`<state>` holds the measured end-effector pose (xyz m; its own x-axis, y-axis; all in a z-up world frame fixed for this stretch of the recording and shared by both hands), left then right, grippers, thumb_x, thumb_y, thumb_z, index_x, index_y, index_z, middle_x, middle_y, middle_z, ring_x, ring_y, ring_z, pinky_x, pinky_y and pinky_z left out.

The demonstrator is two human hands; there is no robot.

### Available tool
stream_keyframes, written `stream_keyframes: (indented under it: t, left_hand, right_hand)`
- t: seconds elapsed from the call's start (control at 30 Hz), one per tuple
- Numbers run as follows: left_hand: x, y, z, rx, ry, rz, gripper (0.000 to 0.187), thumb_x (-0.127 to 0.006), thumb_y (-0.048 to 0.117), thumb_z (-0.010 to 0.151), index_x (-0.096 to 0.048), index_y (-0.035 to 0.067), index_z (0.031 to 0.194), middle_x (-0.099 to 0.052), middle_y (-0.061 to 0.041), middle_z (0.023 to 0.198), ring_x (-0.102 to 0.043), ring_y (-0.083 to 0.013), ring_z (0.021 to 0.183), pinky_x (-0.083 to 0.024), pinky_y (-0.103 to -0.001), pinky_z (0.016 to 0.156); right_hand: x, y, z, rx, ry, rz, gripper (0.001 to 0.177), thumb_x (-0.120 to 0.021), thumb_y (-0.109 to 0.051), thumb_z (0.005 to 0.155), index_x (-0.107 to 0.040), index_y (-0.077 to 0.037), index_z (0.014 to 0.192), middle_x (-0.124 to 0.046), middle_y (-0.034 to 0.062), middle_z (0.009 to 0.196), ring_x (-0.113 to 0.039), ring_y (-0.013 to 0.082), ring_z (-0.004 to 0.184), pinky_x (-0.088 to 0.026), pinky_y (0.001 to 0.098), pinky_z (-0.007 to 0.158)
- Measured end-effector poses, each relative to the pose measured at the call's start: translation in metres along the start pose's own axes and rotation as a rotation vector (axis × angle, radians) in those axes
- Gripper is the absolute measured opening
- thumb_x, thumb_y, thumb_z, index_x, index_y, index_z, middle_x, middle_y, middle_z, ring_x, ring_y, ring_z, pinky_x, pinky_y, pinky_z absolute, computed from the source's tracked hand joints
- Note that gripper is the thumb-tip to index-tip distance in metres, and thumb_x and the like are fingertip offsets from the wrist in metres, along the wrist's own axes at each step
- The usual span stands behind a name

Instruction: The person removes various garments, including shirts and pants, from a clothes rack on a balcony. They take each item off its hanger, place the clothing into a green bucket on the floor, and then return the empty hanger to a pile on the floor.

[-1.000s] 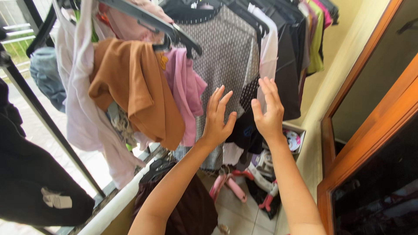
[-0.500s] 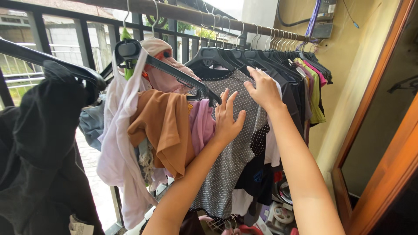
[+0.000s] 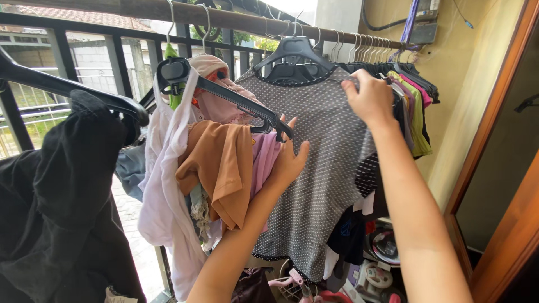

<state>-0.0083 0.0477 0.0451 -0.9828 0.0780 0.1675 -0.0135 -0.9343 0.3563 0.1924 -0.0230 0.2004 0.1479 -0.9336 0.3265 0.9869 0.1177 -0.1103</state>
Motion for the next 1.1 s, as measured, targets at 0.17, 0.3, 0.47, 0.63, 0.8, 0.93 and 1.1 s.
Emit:
stream_keyframes:
  t: [0.17,0.3,0.47,0.63,0.8,0.93,1.1]
  left_hand:
    - [-0.003,0.015,-0.004,-0.068,0.07,0.064,0.067,-0.063,0.021,0.097,-0.036,0.004,0.155,-0.02,-0.03,0.167,-0.022,-0.0483,0.156,-0.024,-0.052,0.126]
    - [-0.013,0.031,-0.01,-0.126,0.096,0.215,0.069,-0.069,0.022,0.092,-0.042,0.005,0.153,-0.029,-0.026,0.166,-0.025,-0.0475,0.156,-0.02,-0.059,0.126]
    - [-0.024,0.034,-0.02,-0.155,0.061,0.266,0.076,-0.071,0.026,0.089,-0.04,0.004,0.155,-0.029,-0.024,0.166,-0.025,-0.0459,0.155,-0.018,-0.062,0.123]
    - [-0.042,0.016,-0.037,0.018,-0.147,0.055,0.078,-0.074,0.031,0.087,-0.043,0.001,0.151,-0.061,-0.022,0.139,-0.058,-0.0357,0.13,-0.046,-0.043,0.109]
    - [-0.066,0.001,-0.072,0.412,-0.574,-0.184,0.037,-0.07,0.028,0.09,-0.071,0.002,0.117,-0.077,-0.007,0.091,-0.074,-0.0168,0.079,-0.055,-0.028,0.068]
    - [-0.088,-0.015,-0.116,0.674,-0.739,-0.401,0.029,-0.067,0.027,0.094,-0.075,0.001,0.102,-0.073,-0.001,0.076,-0.065,-0.0074,0.06,-0.05,-0.022,0.055]
    - [-0.104,-0.03,-0.181,0.812,-0.697,-0.539,0.029,-0.067,0.03,0.097,-0.073,0.002,0.098,-0.055,0.003,0.065,-0.049,-0.0056,0.053,-0.039,-0.024,0.049]
  right_hand:
    - [0.041,0.032,-0.053,-0.069,0.001,-0.024,0.028,-0.072,-0.037,0.099,-0.072,-0.011,0.107,-0.071,0.0207,0.082,-0.069,0.0408,0.082,-0.052,0.0497,0.075]
    - [0.059,0.06,-0.108,-0.112,-0.015,0.045,0.028,-0.074,-0.037,0.098,-0.072,-0.011,0.107,-0.072,0.018,0.087,-0.069,0.0387,0.084,-0.052,0.0465,0.075]
    - [0.076,0.084,-0.175,-0.192,-0.094,0.051,0.026,-0.075,-0.032,0.094,-0.073,-0.011,0.108,-0.072,0.0146,0.094,-0.069,0.0339,0.088,-0.052,0.0432,0.077]
    - [0.088,0.108,-0.228,-0.282,-0.187,0.063,0.025,-0.076,-0.032,0.093,-0.073,-0.011,0.107,-0.07,0.0106,0.095,-0.068,0.0287,0.089,-0.052,0.0405,0.081]
    - [0.091,0.131,-0.274,-0.291,-0.246,0.11,0.026,-0.076,-0.031,0.093,-0.073,-0.01,0.109,-0.069,0.0108,0.101,-0.068,0.0282,0.094,-0.053,0.0394,0.085]
    - [0.081,0.143,-0.31,-0.273,-0.27,0.18,0.026,-0.075,-0.027,0.094,-0.072,-0.007,0.109,-0.067,0.013,0.108,-0.065,0.0299,0.104,-0.051,0.0395,0.093]
    - [0.055,0.143,-0.354,-0.237,-0.24,0.13,0.023,-0.072,-0.019,0.095,-0.068,-0.004,0.112,-0.065,0.0145,0.118,-0.056,0.0338,0.124,-0.045,0.0421,0.108]
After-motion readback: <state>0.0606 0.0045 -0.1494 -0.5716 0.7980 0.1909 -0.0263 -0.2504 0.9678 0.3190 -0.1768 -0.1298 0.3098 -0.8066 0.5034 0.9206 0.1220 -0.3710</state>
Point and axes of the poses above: each hand's wrist, its own z-axis towards the middle knuckle, its own x-axis out of the back of the hand, y = z × x, the point moved 6 cm from there along z, towards the middle knuckle
